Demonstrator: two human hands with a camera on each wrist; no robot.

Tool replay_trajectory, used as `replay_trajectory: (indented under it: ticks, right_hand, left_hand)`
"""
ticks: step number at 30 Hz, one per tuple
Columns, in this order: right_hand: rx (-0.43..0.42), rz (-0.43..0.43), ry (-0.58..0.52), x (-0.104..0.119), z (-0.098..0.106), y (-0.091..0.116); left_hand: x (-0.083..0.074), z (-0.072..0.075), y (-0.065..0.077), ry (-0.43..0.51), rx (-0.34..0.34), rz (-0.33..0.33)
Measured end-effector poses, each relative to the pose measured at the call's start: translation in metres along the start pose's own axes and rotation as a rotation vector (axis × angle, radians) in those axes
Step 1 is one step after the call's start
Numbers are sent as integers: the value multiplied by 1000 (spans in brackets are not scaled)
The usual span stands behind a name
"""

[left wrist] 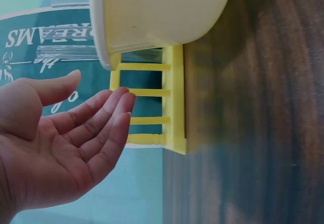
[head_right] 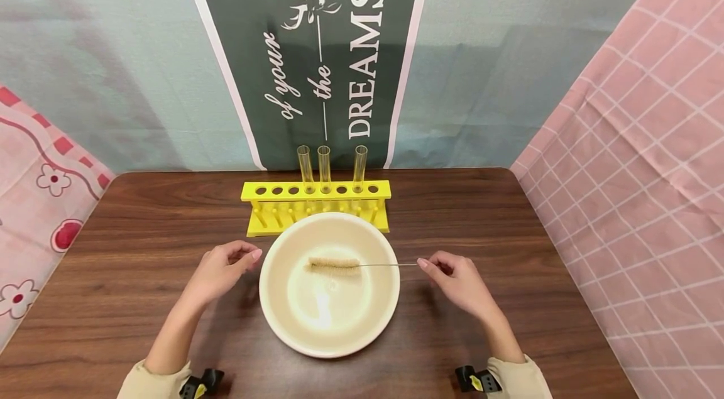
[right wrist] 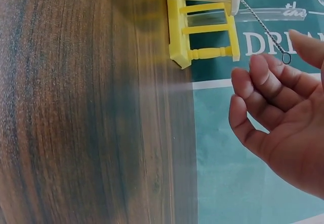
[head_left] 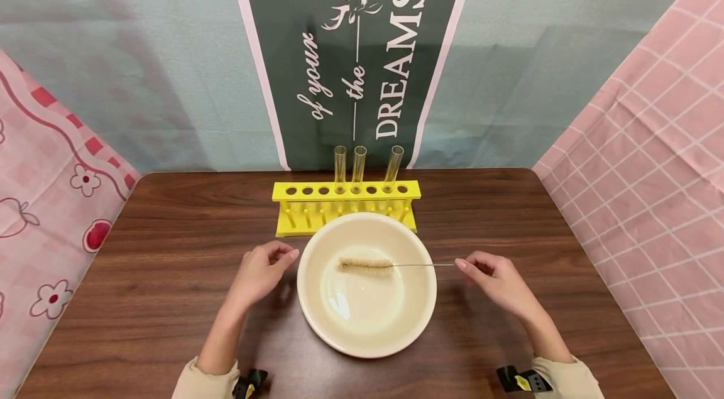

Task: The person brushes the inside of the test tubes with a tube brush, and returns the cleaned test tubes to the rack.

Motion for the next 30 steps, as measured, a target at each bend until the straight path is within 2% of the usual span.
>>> replay_trajectory:
  ticks: [4,9,20,28,30]
  right_hand:
    - [40,32,-15,2,-4,0]
    - [43,58,-29,3,-6,0]
    - [57,39,-20,1,-7,-1]
    - [61,45,-32,4,-9,0]
    - [55,54,-27,6,-8,0]
  left_hand:
    - [-9,4,-5,-24,-11,-30]
    - [-21,8,-13,-42,-12,-49]
    - [-54,12,-38,-43,14,-136]
    - [-68,10,-63,11,49,-47]
    - [-74,7,-70,24,58,-44]
Point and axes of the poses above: each hand's wrist, its own y-axis away from the middle knuckle, its own z-axis out of the back of the hand, x = y × z, the point moved 9 cm from there along -y, towards the middle knuckle, and after that the axes turned 6 degrees about y, right-handed, at the moved point
